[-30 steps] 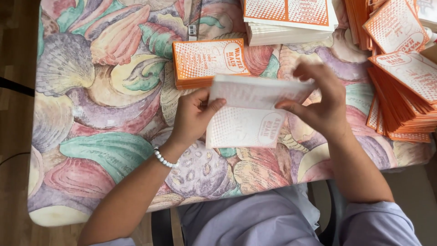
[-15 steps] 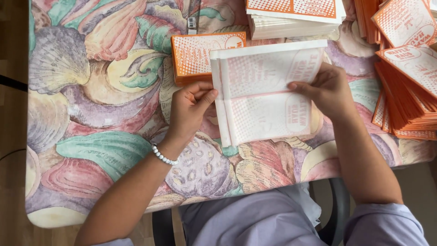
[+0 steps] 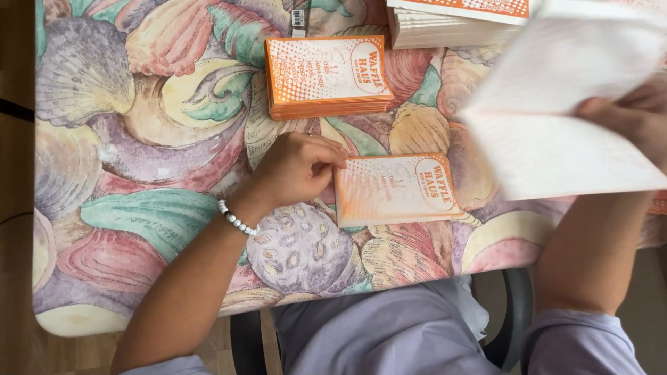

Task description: Folding individual paper bags along pre-scored lines and organizing them into stacks.

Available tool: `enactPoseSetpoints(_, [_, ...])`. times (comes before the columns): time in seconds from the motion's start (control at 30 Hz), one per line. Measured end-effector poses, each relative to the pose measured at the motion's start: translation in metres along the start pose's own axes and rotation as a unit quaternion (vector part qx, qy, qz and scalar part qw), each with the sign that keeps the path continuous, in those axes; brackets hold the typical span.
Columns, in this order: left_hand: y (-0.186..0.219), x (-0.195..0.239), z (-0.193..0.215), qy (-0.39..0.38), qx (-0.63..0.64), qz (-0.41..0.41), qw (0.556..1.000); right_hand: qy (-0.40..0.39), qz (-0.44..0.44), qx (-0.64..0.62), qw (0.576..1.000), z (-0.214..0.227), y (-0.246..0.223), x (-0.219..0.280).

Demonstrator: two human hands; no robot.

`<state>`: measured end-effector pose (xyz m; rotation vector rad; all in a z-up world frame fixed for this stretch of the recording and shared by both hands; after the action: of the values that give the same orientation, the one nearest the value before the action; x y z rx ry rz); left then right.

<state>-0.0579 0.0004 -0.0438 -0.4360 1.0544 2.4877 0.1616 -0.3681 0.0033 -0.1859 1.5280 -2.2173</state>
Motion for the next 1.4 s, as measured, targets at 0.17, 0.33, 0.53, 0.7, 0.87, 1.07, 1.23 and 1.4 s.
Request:
enactPoseSetpoints(0.17, [0.025, -0.008, 0.020, 0.071, 0.175, 0.051, 0.981, -0.242, -0.029, -0.051, 0.969, -0.062, 0.016, -0.017])
enactPoseSetpoints(0.33, [0.017, -0.006, 0.001, 0.109, 0.264, 0.128, 0.950, -0.387, 0.019, -0.123, 0.914, -0.091, 0.023, -0.010])
enactPoseSetpoints(0.53, [0.005, -0.003, -0.024, 0.097, 0.417, 0.189, 0.884, -0.375, 0.037, -0.150, 0.914, -0.082, 0.039, -0.014])
enactPoseSetpoints(0.7, [-0.007, 0.003, -0.028, 0.160, 0.396, 0.254, 0.868, -0.437, 0.127, -0.022, 0.890, -0.079, 0.018, -0.012])
enactPoseSetpoints(0.87, [0.006, -0.002, -0.006, 0.175, 0.373, 0.200, 0.889, -0.189, 0.148, -0.026, 0.970, 0.030, 0.093, -0.016])
enactPoseSetpoints(1.07, [0.018, -0.009, -0.025, 0.114, 0.424, 0.161, 0.884, -0.261, 0.028, -0.078, 0.962, -0.047, 0.029, -0.012])
enactPoseSetpoints(1.23, [0.003, -0.002, -0.023, 0.170, 0.334, 0.195, 0.906, -0.406, 0.092, -0.005, 0.909, -0.058, 0.040, -0.012])
enactPoseSetpoints(1.4, [-0.014, 0.003, -0.014, 0.182, 0.317, 0.222, 0.904, -0.027, 0.066, -0.099, 0.993, 0.045, 0.108, -0.008])
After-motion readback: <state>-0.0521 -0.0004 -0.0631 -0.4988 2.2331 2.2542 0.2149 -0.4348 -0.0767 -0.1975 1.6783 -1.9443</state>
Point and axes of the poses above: each hand's wrist, its own x-axis away from the middle knuckle, its own z-axis out of the back of the hand, y = z × x, the point moved 6 cm from there along -x, towards the middle knuckle, and after that the axes turned 4 degrees about -y, right-handed, at the moved point
